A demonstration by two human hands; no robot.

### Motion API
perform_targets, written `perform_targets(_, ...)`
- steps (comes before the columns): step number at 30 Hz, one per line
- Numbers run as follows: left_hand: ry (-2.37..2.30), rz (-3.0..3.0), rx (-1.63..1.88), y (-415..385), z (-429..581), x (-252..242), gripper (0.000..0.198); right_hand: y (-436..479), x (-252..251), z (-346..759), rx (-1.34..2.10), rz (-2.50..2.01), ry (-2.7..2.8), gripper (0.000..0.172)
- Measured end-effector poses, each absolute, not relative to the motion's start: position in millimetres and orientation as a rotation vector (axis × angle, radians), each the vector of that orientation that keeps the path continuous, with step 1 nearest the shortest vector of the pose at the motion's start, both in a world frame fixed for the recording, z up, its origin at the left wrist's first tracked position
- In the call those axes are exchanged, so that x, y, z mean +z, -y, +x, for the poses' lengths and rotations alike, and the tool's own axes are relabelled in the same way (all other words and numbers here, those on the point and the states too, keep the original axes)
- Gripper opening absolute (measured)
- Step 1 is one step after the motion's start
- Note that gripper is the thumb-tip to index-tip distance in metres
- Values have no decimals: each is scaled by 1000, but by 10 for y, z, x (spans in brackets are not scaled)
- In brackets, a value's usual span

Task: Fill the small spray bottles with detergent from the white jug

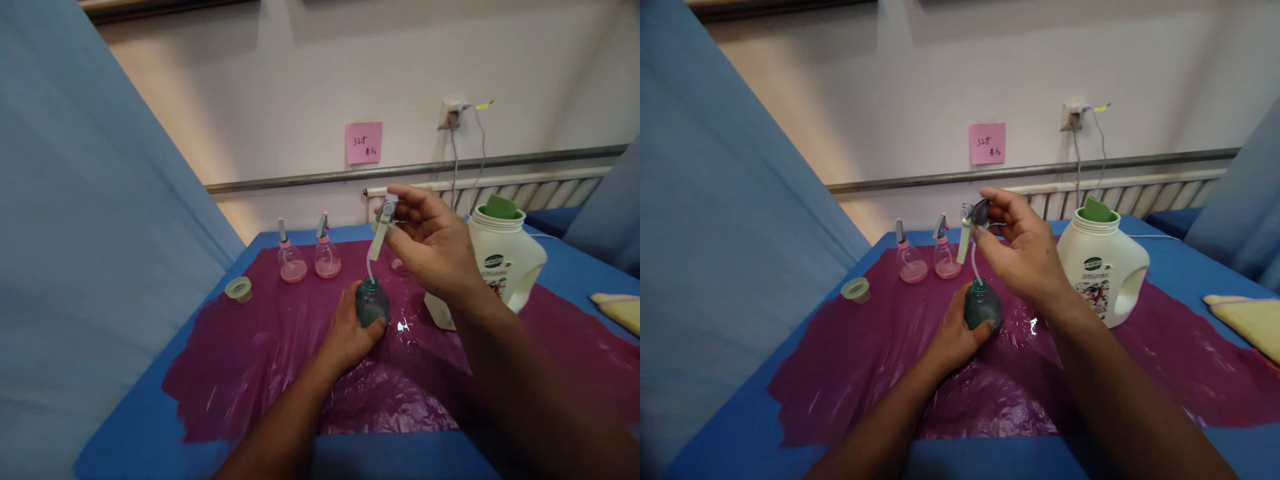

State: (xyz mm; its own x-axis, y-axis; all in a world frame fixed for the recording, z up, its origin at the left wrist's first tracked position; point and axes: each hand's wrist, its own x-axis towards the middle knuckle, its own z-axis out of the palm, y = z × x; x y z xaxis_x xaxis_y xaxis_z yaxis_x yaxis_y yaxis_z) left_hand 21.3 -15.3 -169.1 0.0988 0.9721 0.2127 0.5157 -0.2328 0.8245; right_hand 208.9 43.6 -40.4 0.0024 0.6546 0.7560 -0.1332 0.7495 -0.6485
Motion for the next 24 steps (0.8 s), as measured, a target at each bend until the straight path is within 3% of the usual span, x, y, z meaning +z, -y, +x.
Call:
perform_targets(11, -1436, 1785, 1087, 128, 265, -1676, 79, -562, -1091, 2121, 1089, -653, 1483, 58)
perform_targets(15, -1395, 1814, 1100, 128, 271, -1669, 71, -459, -1315, 2162, 1129, -689, 1505, 64)
perform_targets(24, -1391, 1814, 1097, 138, 274, -1653, 78, -391, -1480, 2153, 1068, -687, 1582, 58)
